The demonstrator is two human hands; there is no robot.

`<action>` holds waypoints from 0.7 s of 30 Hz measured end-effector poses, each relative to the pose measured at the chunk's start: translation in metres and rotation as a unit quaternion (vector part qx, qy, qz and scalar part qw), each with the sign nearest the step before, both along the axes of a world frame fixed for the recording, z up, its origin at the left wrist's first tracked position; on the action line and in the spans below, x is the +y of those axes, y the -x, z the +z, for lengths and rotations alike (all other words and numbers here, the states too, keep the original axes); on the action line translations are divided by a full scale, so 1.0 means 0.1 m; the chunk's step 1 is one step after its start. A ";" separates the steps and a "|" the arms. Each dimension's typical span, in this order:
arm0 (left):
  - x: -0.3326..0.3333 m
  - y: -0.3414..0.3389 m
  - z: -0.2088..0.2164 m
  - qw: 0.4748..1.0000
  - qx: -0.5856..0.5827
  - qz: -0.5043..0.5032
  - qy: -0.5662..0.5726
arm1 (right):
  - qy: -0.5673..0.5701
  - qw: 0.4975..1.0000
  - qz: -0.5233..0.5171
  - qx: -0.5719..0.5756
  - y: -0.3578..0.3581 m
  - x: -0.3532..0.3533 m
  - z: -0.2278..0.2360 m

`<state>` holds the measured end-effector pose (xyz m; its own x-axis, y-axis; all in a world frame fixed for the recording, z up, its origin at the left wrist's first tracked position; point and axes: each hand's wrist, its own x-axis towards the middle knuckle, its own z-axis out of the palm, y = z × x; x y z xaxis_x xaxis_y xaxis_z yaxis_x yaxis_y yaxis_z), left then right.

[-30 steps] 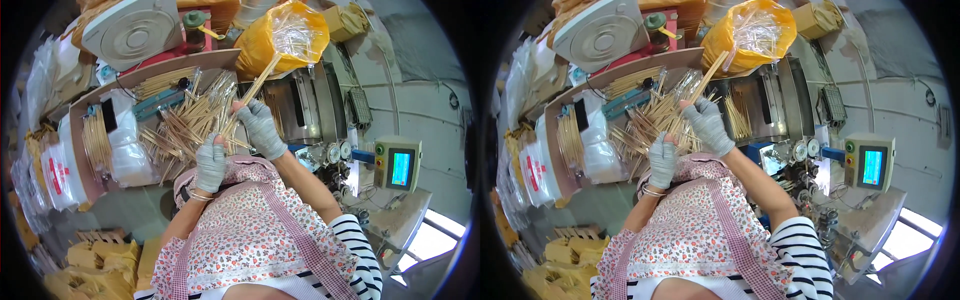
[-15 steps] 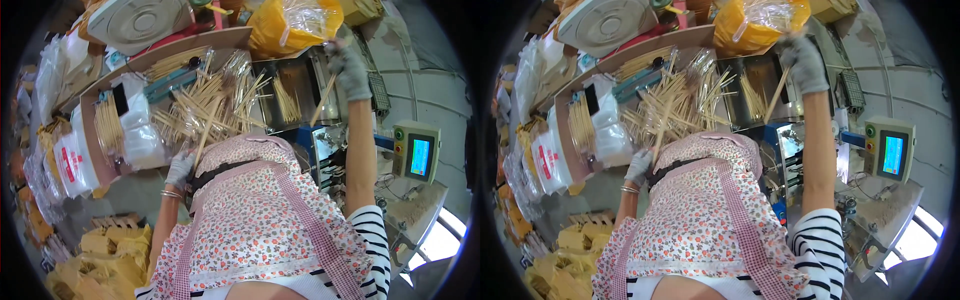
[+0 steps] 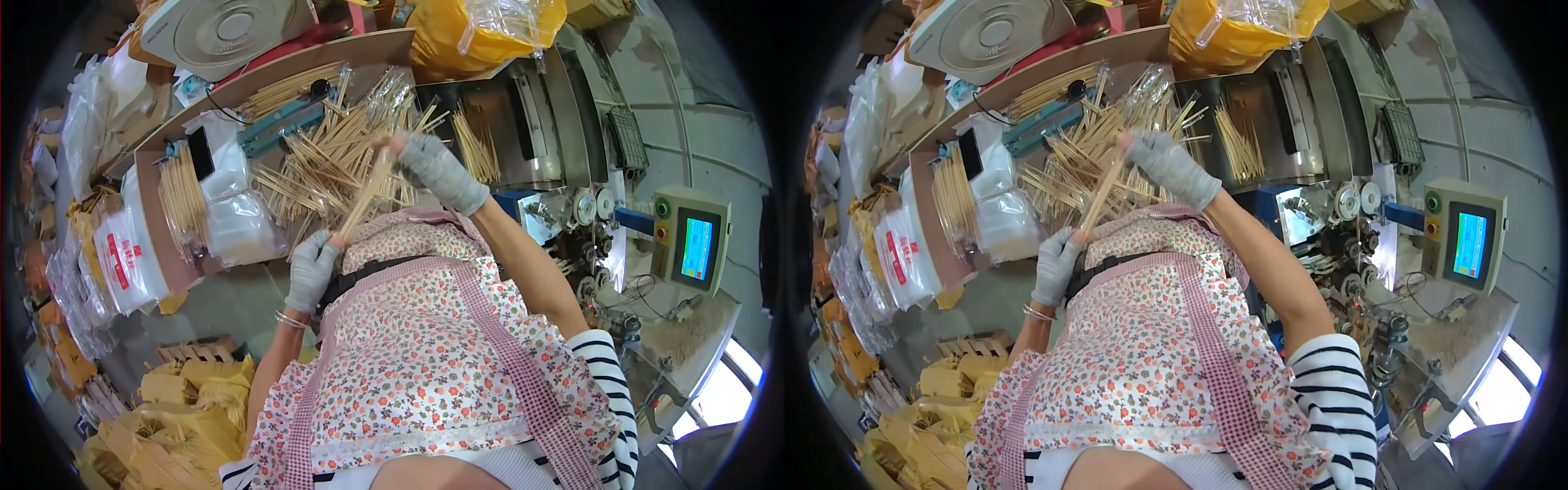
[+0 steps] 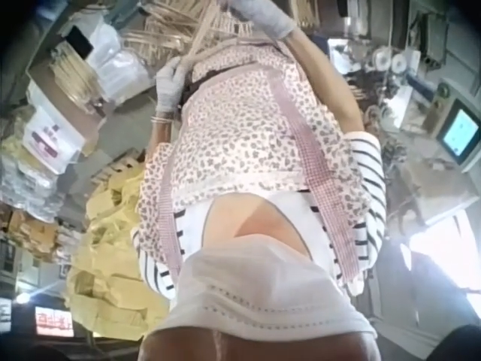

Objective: The worker is sorting bundles of long wooden sticks, likely incense or chopsticks, and placing them into a machine on a production floor.

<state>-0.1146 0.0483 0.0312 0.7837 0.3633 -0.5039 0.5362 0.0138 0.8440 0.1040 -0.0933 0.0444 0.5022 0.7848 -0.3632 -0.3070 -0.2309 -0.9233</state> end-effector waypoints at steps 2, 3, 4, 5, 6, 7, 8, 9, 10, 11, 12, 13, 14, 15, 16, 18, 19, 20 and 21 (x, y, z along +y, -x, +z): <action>0.01 -0.21 0.11 1.000 -0.019 -0.010 -0.005 | -0.064 0.993 -0.055 0.081 -0.10 0.04 0.22; 0.00 -0.30 0.18 0.999 -0.033 -0.018 -0.009 | -0.068 0.993 -0.054 0.075 -0.15 0.07 0.29; -0.05 -0.40 0.28 0.999 -0.044 -0.011 0.006 | -0.064 0.995 -0.057 0.053 -0.19 0.07 0.36; -0.09 -0.46 0.30 0.999 -0.051 -0.014 0.003 | -0.059 0.996 -0.062 0.031 -0.23 0.08 0.42; -0.11 -0.51 0.32 0.998 -0.060 0.000 0.019 | -0.069 0.991 -0.098 0.055 -0.23 0.10 0.49; -0.16 -0.56 0.35 0.997 -0.070 0.012 0.036 | -0.072 0.991 -0.102 0.046 -0.25 0.10 0.51; -0.23 -0.62 0.41 0.996 -0.082 0.017 0.039 | -0.094 0.985 -0.131 0.067 -0.26 0.11 0.52; -0.31 -0.65 0.45 0.995 -0.090 0.012 0.038 | -0.117 0.977 -0.158 0.087 -0.28 0.12 0.53; -0.39 -0.66 0.48 0.992 -0.106 0.011 0.069 | -0.120 0.967 -0.203 0.099 -0.26 0.16 0.59; -0.44 -0.65 0.50 0.988 -0.122 0.011 0.099 | -0.122 0.967 -0.204 0.095 -0.29 0.17 0.61; -0.46 -0.62 0.45 0.989 -0.124 -0.011 0.077 | -0.118 0.967 -0.208 0.088 -0.31 0.18 0.63; -0.49 -0.61 0.45 0.989 -0.125 -0.012 0.078 | -0.112 0.967 -0.214 0.083 -0.32 0.18 0.65; -0.52 -0.61 0.45 0.989 -0.127 0.005 0.073 | -0.112 0.967 -0.213 0.082 -0.31 0.20 0.64; -0.54 -0.61 0.45 0.989 -0.129 0.024 0.068 | -0.104 0.970 -0.220 0.018 -0.27 0.22 0.61; -0.55 -0.60 0.45 0.988 -0.132 0.038 0.065 | -0.095 0.969 -0.225 -0.045 -0.21 0.24 0.57; -0.55 -0.61 0.43 0.988 -0.129 0.054 0.066 | -0.065 0.982 -0.163 -0.069 -0.03 0.22 0.41; -0.54 -0.62 0.41 0.987 -0.128 0.066 0.070 | -0.034 0.989 -0.105 -0.095 0.08 0.19 0.37; -0.54 -0.64 0.38 0.987 -0.129 0.069 0.069 | -0.034 0.990 -0.102 -0.095 0.19 0.18 0.40; -0.55 -0.66 0.34 0.977 -0.184 0.096 0.040 | 0.000 0.995 -0.068 -0.068 0.30 0.17 0.47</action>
